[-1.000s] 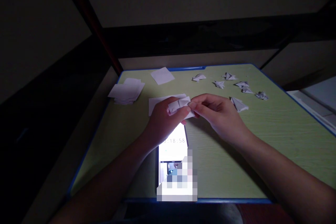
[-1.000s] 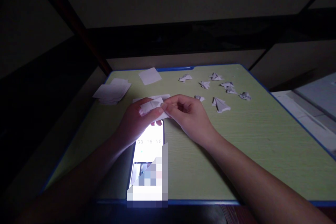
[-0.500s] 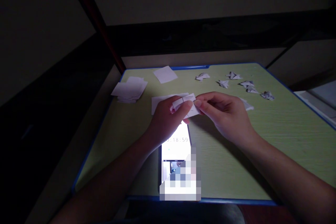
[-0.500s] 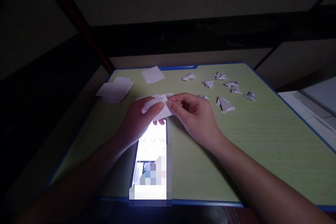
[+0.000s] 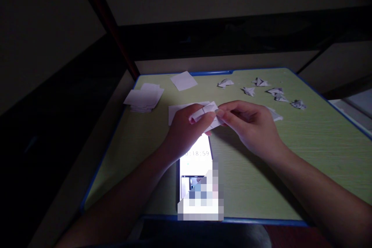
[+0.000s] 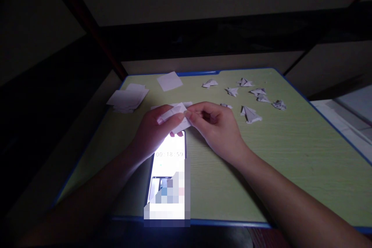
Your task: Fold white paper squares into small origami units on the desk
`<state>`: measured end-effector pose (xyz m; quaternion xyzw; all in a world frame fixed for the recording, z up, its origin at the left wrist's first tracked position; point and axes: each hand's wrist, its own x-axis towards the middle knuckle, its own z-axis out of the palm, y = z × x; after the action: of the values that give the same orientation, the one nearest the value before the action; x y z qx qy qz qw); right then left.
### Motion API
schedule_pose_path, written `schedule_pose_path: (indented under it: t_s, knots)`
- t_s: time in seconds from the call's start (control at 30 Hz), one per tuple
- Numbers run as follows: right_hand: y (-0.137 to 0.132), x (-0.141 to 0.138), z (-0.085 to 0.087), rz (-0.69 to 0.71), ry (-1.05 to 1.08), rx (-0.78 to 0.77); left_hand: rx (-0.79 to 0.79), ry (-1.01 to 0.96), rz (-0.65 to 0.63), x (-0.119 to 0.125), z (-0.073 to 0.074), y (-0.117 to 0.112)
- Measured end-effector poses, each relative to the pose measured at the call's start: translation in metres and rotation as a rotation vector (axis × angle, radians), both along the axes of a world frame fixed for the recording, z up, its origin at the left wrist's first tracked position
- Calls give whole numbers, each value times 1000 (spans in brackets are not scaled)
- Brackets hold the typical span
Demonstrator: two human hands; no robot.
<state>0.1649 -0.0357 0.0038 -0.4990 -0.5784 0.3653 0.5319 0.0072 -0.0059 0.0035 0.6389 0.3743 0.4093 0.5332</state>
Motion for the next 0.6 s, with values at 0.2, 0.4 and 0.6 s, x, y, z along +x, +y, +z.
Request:
schedule_pose_path:
  t_s: [0.2,0.4,0.6]
  knots:
    - [0,0,-2,0,-25,16,-35,-2,-10,-1,-1,0]
    - [-2,-1,0,-16,-16,17,-39,-29,-23,-1,1,0]
    - [-1,-2,1,5,24,20,-40,-20,-30,-2,4,-1]
